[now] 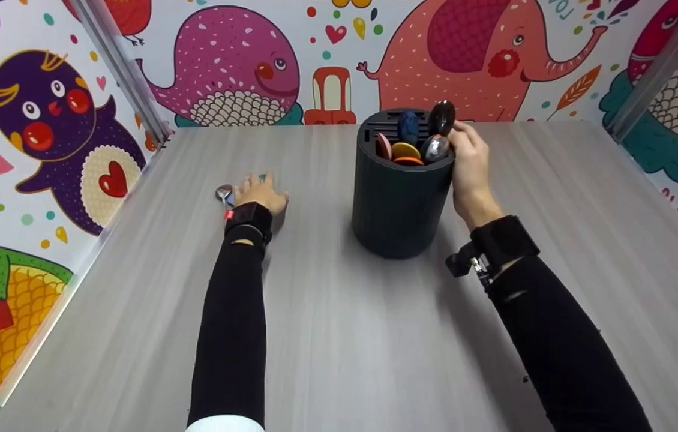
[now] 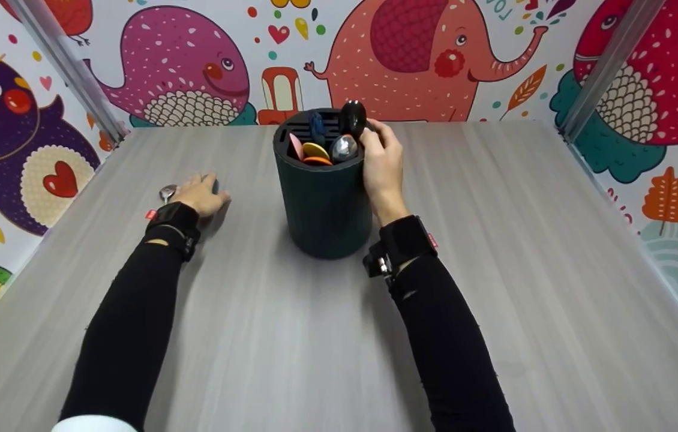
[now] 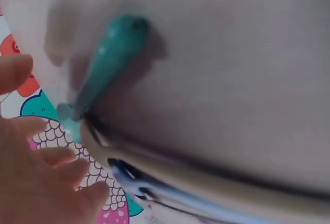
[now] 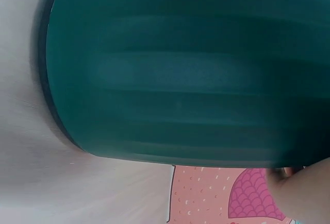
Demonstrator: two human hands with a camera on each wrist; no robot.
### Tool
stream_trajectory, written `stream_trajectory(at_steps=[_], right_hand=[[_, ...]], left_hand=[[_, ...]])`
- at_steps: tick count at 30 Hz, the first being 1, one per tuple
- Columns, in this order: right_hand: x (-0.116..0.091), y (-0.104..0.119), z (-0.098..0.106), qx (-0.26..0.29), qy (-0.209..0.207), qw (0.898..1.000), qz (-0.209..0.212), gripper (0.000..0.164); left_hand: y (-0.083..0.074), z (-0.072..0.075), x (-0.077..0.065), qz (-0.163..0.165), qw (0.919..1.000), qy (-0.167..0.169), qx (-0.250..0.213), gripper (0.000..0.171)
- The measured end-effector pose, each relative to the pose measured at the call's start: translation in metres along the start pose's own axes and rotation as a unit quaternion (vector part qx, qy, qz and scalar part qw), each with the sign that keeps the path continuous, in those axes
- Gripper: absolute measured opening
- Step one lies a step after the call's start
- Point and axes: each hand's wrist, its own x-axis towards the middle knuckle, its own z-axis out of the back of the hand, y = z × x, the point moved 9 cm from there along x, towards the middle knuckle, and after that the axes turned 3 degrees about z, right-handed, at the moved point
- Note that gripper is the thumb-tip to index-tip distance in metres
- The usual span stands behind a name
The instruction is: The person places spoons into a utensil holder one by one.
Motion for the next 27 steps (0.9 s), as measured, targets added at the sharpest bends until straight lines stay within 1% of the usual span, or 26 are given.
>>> stream_trajectory(at_steps=[2, 5, 8, 12, 17, 20, 23, 27], right_hand=[[-0.001, 0.0, -0.001, 0.004, 0.004, 1.0, -0.002, 0.037], [-0.001, 0.0, -0.003, 0.008, 0.008, 1.0, -0.003, 0.038], [-0.001, 0.0, -0.003, 0.006, 0.008, 1.0, -0.004, 0.038], [0.0, 0.0, -0.001, 0.001, 0.004, 1.0, -0.003, 0.037], [0.001, 0.002, 0.0, -0.001, 0.003, 1.0, 0.007, 0.036], [0.0, 0.002, 0.0, -0.001, 0.004, 1.0, 0.009, 0.035], [0.0, 0.0, 0.0, 0.008, 0.005, 1.0, 0.007, 0.036], [0.0, 0.001, 0.0, 0.009, 0.004, 1.0, 0.008, 0.036]], left_hand=[[0.001, -0.003, 0.001, 0.003, 1.0, 0.007, 0.002, 0.074], [-0.001, -0.004, 0.001, -0.004, 1.0, 0.008, 0.002, 0.071], [-0.007, -0.004, 0.0, -0.016, 0.9998, 0.003, 0.009, 0.065], [-0.02, -0.003, -0.003, -0.035, 0.9992, -0.014, 0.011, 0.057], [-0.036, -0.001, -0.006, -0.048, 0.9977, -0.046, -0.013, 0.053], [-0.044, 0.0, -0.007, -0.052, 0.9967, -0.06, -0.018, 0.051], [-0.05, 0.001, -0.009, -0.054, 0.9966, -0.057, -0.026, 0.046], [-0.063, 0.004, -0.013, -0.068, 0.9942, -0.04, -0.073, 0.038]])
